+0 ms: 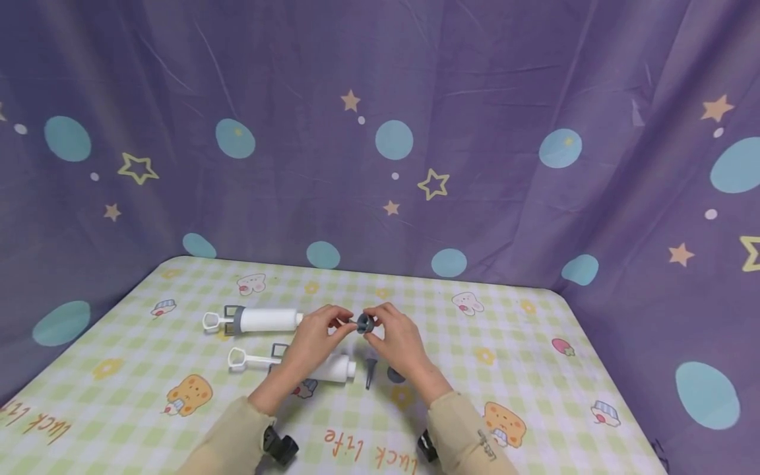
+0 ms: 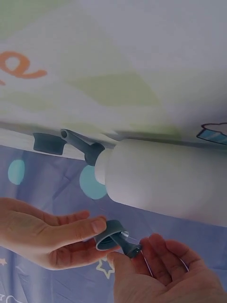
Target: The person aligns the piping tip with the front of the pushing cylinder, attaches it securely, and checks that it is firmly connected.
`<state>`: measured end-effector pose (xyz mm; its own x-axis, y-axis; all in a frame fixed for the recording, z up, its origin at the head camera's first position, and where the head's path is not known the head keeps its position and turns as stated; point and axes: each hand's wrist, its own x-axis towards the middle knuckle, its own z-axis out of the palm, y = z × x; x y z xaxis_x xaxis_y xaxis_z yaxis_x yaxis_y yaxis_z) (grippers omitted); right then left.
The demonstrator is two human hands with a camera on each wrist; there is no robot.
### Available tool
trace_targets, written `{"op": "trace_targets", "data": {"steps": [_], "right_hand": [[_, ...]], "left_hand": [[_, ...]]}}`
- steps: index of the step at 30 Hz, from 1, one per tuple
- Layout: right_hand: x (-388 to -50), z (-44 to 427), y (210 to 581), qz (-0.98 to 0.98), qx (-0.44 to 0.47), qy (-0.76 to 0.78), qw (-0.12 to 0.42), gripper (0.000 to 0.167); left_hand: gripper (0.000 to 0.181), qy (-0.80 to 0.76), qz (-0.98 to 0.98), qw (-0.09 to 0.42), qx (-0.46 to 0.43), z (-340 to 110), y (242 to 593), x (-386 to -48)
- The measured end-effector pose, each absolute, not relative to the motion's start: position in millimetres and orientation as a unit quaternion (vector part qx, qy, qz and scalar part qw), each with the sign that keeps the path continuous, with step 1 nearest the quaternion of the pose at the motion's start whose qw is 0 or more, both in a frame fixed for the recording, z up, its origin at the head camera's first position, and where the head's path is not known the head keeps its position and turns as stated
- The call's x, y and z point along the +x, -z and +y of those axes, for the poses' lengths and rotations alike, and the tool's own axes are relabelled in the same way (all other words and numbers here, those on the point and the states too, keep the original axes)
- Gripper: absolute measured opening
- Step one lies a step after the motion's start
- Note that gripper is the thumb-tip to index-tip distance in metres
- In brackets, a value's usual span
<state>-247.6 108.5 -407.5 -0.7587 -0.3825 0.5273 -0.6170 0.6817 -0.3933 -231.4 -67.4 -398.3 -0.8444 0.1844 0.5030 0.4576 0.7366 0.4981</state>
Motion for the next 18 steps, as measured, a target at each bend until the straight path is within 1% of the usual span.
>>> {"op": "trace_targets", "data": {"steps": [7, 12, 18], "right_hand": [[-245.7, 106.9, 406.2, -0.894, 0.278, -0.29, 0.196, 0.037], [-246.1, 105.9, 405.8, -0.891, 0.279, -0.294, 0.203, 0.038], [-245.9, 104.6, 404.3, -0.892, 0.28, -0.295, 0.198, 0.038]], "left_hand": [[0.024, 0.307, -0.908, 0.227, -0.172, -65.8, 398.8, -231.2], [0.024, 0.304, -0.908, 0.232, -0.174, -65.0, 398.0, -231.5], [0.025, 0.307, -0.91, 0.217, -0.175, -63.0, 397.5, -229.3]]}}
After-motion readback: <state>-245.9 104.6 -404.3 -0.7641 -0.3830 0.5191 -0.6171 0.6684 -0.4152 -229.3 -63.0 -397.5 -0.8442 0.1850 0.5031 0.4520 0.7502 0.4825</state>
